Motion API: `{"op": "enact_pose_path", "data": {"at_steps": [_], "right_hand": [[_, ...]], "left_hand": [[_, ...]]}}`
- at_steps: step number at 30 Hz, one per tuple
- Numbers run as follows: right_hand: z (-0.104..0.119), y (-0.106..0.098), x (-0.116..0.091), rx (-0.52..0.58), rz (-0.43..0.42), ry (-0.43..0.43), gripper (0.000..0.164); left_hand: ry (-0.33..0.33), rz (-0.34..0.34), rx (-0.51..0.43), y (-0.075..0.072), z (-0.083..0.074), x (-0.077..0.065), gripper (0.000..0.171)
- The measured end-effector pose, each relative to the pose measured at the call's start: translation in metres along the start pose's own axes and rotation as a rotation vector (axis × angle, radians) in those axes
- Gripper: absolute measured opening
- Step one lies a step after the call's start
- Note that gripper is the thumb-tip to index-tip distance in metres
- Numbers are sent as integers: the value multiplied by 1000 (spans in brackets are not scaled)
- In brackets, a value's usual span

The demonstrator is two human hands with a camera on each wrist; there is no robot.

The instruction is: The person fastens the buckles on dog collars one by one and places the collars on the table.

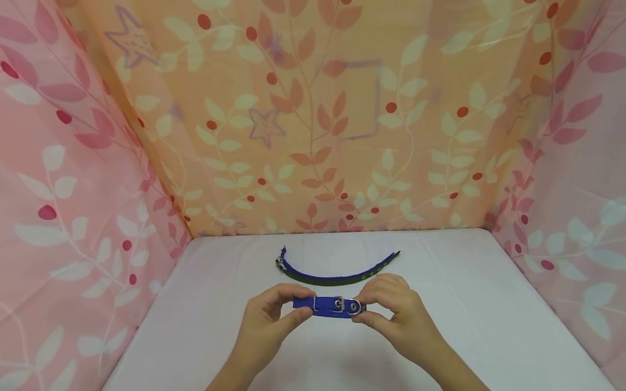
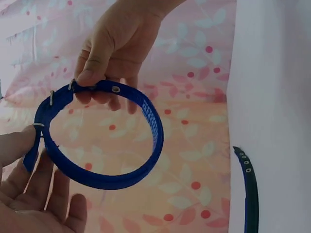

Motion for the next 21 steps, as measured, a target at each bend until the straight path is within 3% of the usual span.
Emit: {"op": "enact_pose_path", "data": {"at_steps": [3,5,8,11,14,16,21], "right_hand": [[4,-1,1,20,-31,-105,25],[7,-1,1,34,-50,-167,19],[11,-2,1,63,-65,-251,15],[17,-2,3,63,-69,-330,18],[22,-2,5,53,-69,-376,19],[25,-1,7,49,-75,-398,19],[26,-1,9,38,-66,-396,20]], "left_hand": [[-43,5,11,-1,4,2,28],[-115,29,4,-1,9,4,31],[-244,156,-52,4,17,6,40],[-341,334,-88,10,21,5,57],[-367,452,-87,13,22,4,76],[-358,483,-91,13,22,4,82],[-346,435,-119,10,25,6,82]]}}
Point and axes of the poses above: each hand's wrist, its own x-axis towards the middle knuckle, its own y-axis out of the palm, z = x × y, the point moved 6 cm from there along x, towards the middle knuckle, and after that the axes turned 11 degrees about x, right-handed, at the moved point
